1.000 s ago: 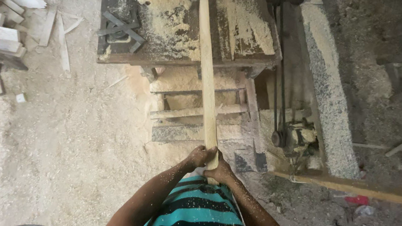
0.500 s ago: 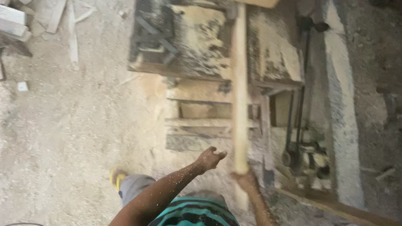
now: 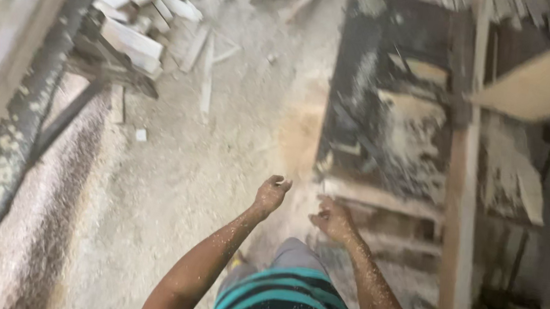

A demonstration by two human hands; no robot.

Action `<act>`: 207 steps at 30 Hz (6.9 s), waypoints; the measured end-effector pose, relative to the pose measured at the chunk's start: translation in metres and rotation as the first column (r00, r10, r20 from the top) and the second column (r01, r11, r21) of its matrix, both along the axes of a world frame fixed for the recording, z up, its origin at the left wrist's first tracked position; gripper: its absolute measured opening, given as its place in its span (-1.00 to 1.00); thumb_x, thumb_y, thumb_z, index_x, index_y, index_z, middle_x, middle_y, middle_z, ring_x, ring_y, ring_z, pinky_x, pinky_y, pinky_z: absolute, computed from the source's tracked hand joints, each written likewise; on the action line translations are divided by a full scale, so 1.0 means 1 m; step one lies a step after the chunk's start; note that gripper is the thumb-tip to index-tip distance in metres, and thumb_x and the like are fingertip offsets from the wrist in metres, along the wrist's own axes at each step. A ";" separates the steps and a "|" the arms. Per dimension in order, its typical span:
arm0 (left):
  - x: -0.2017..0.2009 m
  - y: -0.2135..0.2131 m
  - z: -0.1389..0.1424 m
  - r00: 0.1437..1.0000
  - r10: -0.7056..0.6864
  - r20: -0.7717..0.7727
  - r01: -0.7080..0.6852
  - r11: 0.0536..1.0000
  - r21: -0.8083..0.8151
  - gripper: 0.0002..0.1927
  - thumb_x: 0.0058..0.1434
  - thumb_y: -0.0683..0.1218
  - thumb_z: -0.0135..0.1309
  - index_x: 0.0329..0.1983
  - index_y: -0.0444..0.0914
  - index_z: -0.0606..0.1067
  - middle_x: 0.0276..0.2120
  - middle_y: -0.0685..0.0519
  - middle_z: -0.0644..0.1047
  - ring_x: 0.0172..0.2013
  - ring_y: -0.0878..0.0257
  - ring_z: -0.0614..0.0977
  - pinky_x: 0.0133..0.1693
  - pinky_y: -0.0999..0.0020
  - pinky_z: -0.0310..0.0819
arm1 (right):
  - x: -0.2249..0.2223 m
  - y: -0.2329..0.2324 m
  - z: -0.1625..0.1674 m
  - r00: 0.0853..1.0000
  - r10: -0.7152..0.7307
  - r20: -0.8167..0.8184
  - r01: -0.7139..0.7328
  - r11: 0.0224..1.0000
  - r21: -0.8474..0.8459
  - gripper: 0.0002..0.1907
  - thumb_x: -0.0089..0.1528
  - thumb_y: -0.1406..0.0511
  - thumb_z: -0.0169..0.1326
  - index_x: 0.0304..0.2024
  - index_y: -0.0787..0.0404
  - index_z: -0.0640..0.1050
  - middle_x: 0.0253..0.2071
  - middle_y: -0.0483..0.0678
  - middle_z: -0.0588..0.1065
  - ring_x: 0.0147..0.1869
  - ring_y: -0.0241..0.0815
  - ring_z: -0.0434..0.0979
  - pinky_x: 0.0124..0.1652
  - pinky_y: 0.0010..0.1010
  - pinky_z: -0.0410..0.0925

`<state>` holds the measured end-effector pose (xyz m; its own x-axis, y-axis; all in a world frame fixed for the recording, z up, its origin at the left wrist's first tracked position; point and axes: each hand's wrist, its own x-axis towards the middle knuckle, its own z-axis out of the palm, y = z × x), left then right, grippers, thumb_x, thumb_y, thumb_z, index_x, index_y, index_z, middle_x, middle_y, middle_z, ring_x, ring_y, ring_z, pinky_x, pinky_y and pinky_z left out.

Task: The person handles long thin wooden strips at a woodworking machine, holding and guiding a strip with both hands and moving strips between a pile on the ground and the machine area. They pick up strips one at a time and reposition them near the machine.

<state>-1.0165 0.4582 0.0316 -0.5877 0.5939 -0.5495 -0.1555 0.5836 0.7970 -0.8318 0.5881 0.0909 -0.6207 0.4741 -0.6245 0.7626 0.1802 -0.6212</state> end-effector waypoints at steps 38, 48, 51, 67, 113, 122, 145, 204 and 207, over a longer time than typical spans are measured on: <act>-0.672 0.773 0.023 0.643 -0.766 0.011 0.728 0.615 0.304 -0.44 0.30 0.16 0.11 0.19 -0.32 0.50 -0.14 -0.14 0.66 -0.19 0.16 0.67 -0.19 0.26 0.60 | -0.636 0.659 0.026 0.694 -0.517 -0.501 0.685 0.688 0.239 -0.44 0.20 0.12 0.25 0.20 0.18 0.52 -0.02 0.10 0.63 0.07 -0.07 0.66 0.07 -0.25 0.52; -0.671 1.027 0.031 0.408 -0.896 -0.175 0.906 0.374 0.200 -0.48 0.34 0.15 0.07 0.21 -0.27 0.50 0.08 -0.17 0.59 0.07 0.02 0.62 0.05 0.16 0.51 | -0.644 0.883 -0.035 0.535 -0.693 -0.483 0.841 0.493 0.223 -0.59 0.28 0.17 0.19 0.08 0.28 0.54 -0.13 0.09 0.60 -0.08 -0.10 0.64 -0.04 -0.28 0.56; -0.667 1.110 0.037 0.307 -0.929 -0.208 0.950 0.288 0.120 -0.49 0.37 0.18 0.03 0.18 -0.27 0.51 0.07 -0.16 0.60 0.09 0.00 0.61 0.08 0.13 0.48 | -0.641 0.919 -0.041 0.348 -0.720 -0.601 0.931 0.339 0.133 -0.63 0.34 0.12 0.18 -0.07 0.33 0.54 -0.24 0.13 0.55 -0.19 -0.02 0.58 -0.09 -0.20 0.54; -0.565 1.462 -0.027 -0.430 -0.778 -0.458 0.883 -0.468 -0.034 -0.47 0.39 0.21 -0.06 0.21 -0.22 0.48 0.01 -0.22 0.61 -0.02 -0.10 0.65 0.01 0.03 0.56 | -0.648 1.173 -0.079 -0.760 -0.649 -0.032 0.572 -0.645 -0.506 -0.22 0.24 -0.18 0.03 0.29 0.20 0.36 0.04 0.24 0.43 -0.04 0.12 0.51 -0.08 -0.02 0.50; -0.450 1.700 -0.042 -0.975 0.029 -0.218 -0.010 -0.996 -0.086 -0.07 0.23 0.48 -0.13 0.37 -0.33 0.32 0.08 -0.36 0.55 0.13 -0.27 0.56 0.15 -0.01 0.44 | -0.700 1.423 -0.084 -0.959 0.205 -0.194 -0.273 -0.847 0.456 -0.10 0.42 -0.18 -0.39 -0.42 0.43 0.64 -0.47 0.34 0.57 -0.17 0.38 0.60 -0.01 0.11 0.40; -0.459 1.721 -0.054 -0.975 0.017 -0.220 -0.005 -0.999 -0.054 -0.04 0.22 0.49 -0.12 0.37 -0.34 0.30 0.08 -0.33 0.55 0.13 -0.23 0.57 0.15 0.04 0.44 | -0.719 1.440 -0.080 -0.926 0.297 -0.234 -0.355 -0.895 0.270 -0.13 0.39 -0.19 -0.31 -0.62 0.34 0.58 -0.70 0.10 0.49 -0.55 0.03 0.63 -0.32 -0.15 0.50; -0.488 1.767 -0.044 -0.969 0.066 -0.237 -0.047 -0.995 -0.085 0.02 0.19 0.56 -0.16 0.37 -0.34 0.30 0.13 -0.32 0.52 0.16 -0.24 0.54 0.18 0.03 0.40 | -0.754 1.479 -0.083 -0.923 0.364 -0.124 -0.382 -0.907 0.175 -0.12 0.38 -0.23 -0.32 -0.53 0.37 0.56 -0.62 0.11 0.52 -0.52 0.01 0.63 -0.36 -0.15 0.52; -0.590 1.896 -0.044 -0.964 0.040 -0.264 -0.025 -0.998 -0.059 -0.06 0.21 0.53 -0.15 0.25 -0.34 0.40 0.05 -0.34 0.56 0.12 -0.24 0.57 0.13 0.00 0.46 | -0.877 1.595 -0.072 -0.905 0.416 -0.093 -0.422 -0.905 0.054 -0.15 0.35 -0.25 -0.27 -0.36 0.40 0.57 -0.50 0.08 0.56 -0.45 -0.08 0.63 -0.35 -0.18 0.52; -0.593 1.901 -0.050 -0.961 0.037 -0.275 -0.018 -0.997 -0.071 -0.06 0.21 0.52 -0.14 0.28 -0.34 0.39 0.07 -0.34 0.55 0.14 -0.23 0.56 0.14 0.01 0.45 | -0.884 1.601 -0.072 -0.907 0.408 -0.103 -0.416 -0.907 0.070 -0.15 0.35 -0.24 -0.26 -0.37 0.41 0.58 -0.52 0.08 0.55 -0.45 -0.08 0.63 -0.35 -0.19 0.53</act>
<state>-1.6095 2.3592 -0.0185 0.7062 -0.5793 -0.4071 -0.0817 -0.6379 0.7658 -1.7157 2.1890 0.0188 0.4063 -0.7498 -0.5222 -0.7263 0.0817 -0.6825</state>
